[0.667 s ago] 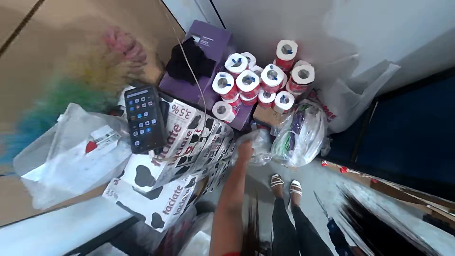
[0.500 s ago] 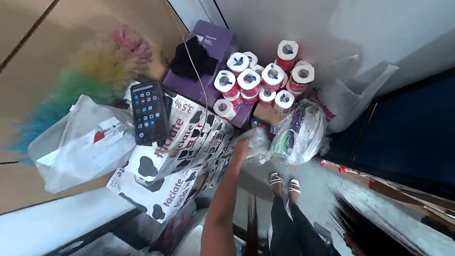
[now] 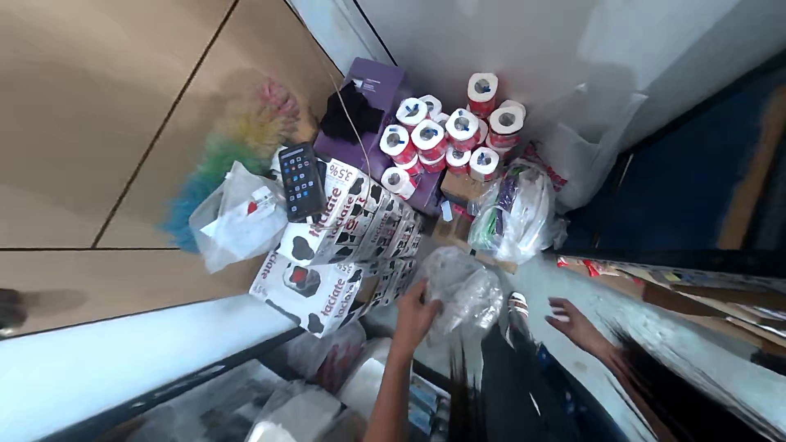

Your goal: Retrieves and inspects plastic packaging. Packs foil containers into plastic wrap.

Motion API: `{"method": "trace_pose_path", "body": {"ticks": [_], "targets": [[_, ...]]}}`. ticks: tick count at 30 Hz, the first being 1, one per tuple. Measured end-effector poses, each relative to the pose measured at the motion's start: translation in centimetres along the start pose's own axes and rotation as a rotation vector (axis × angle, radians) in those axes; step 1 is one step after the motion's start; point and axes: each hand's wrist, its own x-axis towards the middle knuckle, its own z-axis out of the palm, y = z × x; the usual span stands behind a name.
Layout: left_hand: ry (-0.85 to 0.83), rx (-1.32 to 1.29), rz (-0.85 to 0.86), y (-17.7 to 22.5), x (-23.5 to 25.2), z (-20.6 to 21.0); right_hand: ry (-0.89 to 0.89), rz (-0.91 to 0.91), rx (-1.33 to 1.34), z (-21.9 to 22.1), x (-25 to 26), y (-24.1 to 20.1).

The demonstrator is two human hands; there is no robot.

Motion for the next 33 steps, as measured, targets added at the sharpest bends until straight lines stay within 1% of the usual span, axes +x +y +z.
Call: {"method": "trace_pose_path", "body": {"ticks": [1,2,3,4,5,6,7,9,11,12,13,16,19,21,23,25,27,30,31,33], "targets": [[0.019,-0.081,0.014,1.0,-1.7,0.2,0.077,-0.208,0.026,0.9,0.5,-0.1],[0.039,-0.159,0.029,1.9,-3.3,0.5,0.185,-0.354,0.086,2.0,1.2,0.0],[0.056,-0.246,0.046,2.7,-4.9,1.0,0.128,-0.241,0.204,1.9,0.3,-2.1],[0.063,-0.341,0.055,3.8,-6.5,1.4,0.044,-0.056,0.35,1.4,-0.3,-3.7],[0.07,-0.433,0.057,4.8,-7.9,1.8,0.018,0.079,0.487,1.2,-0.6,-3.9],[0.065,-0.52,0.056,5.9,-9.3,2.4,0.02,0.158,0.596,1.1,-0.8,-3.3],[0.04,-0.6,0.063,6.9,-10.4,3.0,0.003,0.195,0.688,1.0,-1.3,-2.4],[-0.084,-0.743,0.078,8.1,-12.1,4.5,-0.1,0.182,0.86,0.4,-3.2,-1.5],[-0.209,-0.801,0.053,9.0,-12.8,6.4,-0.204,0.098,1.028,-0.5,-5.0,-1.2],[-0.238,-0.801,0.025,9.9,-13.0,7.4,-0.231,0.042,1.087,-0.9,-5.6,-0.9],[-0.244,-0.818,0.007,10.7,-13.1,8.3,-0.236,-0.006,1.122,-1.4,-6.2,-0.5],[-0.267,-0.811,0.045,12.1,-13.5,10.1,-0.187,-0.072,1.212,-2.7,-8.2,1.9],[-0.277,-0.677,0.061,13.0,-13.8,11.2,-0.06,-0.106,1.354,-3.3,-10.9,5.0],[-0.332,-0.569,0.072,13.4,-14.0,12.2,0.102,-0.078,1.388,-2.7,-12.4,7.4],[-0.456,-0.449,0.073,13.9,-14.1,13.6,0.379,0.08,1.427,-1.6,-14.0,9.8],[-0.567,-0.355,0.065,14.4,-14.1,15.2,0.598,0.277,1.367,0.2,-15.5,12.9],[-0.654,-0.312,0.077,14.4,-13.8,17.2,0.688,0.431,1.257,1.5,-18.2,16.2],[-0.824,-0.188,0.071,14.9,-14.1,20.9,0.763,0.518,1.163,4.4,-23.3,21.1],[-0.879,-0.148,0.063,15.0,-14.3,22.5,0.804,0.542,1.163,5.6,-24.9,22.8],[-0.959,-0.062,0.054,15.5,-15.3,26.0,0.889,0.592,1.245,8.0,-28.2,25.7]]}}
